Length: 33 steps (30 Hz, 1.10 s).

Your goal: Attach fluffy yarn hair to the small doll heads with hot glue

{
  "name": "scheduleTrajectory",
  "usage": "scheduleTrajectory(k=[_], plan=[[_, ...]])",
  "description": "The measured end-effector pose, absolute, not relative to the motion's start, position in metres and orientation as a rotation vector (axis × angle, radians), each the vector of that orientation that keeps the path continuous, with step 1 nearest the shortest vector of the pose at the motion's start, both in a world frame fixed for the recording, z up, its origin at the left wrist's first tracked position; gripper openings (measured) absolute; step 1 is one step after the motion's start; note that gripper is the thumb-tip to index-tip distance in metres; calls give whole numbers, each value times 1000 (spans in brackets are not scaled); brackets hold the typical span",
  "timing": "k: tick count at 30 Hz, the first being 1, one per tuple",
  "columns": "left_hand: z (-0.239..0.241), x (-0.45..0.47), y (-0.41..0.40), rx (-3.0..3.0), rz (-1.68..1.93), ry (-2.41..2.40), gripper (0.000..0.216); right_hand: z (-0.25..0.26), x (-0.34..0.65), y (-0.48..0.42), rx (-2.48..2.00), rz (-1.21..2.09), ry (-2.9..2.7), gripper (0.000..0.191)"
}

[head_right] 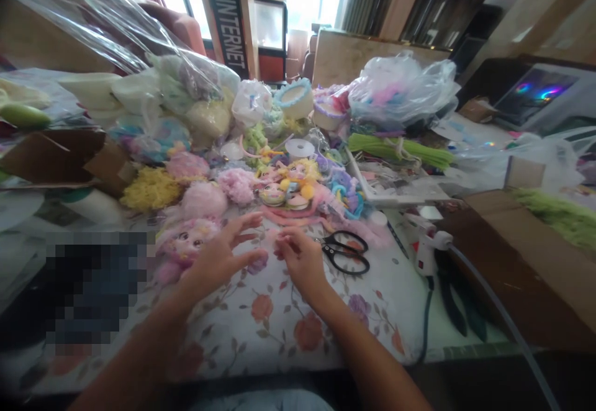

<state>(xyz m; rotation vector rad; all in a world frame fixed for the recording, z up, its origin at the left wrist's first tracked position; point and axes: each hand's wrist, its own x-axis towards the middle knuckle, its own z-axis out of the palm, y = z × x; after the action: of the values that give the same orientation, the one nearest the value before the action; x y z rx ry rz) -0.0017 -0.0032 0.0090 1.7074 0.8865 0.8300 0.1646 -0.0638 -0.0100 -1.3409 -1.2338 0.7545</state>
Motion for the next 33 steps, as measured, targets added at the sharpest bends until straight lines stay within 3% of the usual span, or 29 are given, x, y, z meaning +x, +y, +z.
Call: scheduleTrajectory(k=[3,9,15,22,33], plan=[[9,3,5,1624,783,764,56,-13,166,-58,-1336,593,-1414,7],[4,12,-1,1569,870,759,18,-25,164,-62,-1328,226,-1552,10],[1,15,-15,1469,921,872,17,-26,174,-67,-1141,-162,-1757,20],[-4,21,-20,1201,871,909,21,-30,179,-73,-1113,-291,-1854,30],[-2,17,-19,1131,838,802,21,-33,176,-74,-1062,-354,-1860,29]])
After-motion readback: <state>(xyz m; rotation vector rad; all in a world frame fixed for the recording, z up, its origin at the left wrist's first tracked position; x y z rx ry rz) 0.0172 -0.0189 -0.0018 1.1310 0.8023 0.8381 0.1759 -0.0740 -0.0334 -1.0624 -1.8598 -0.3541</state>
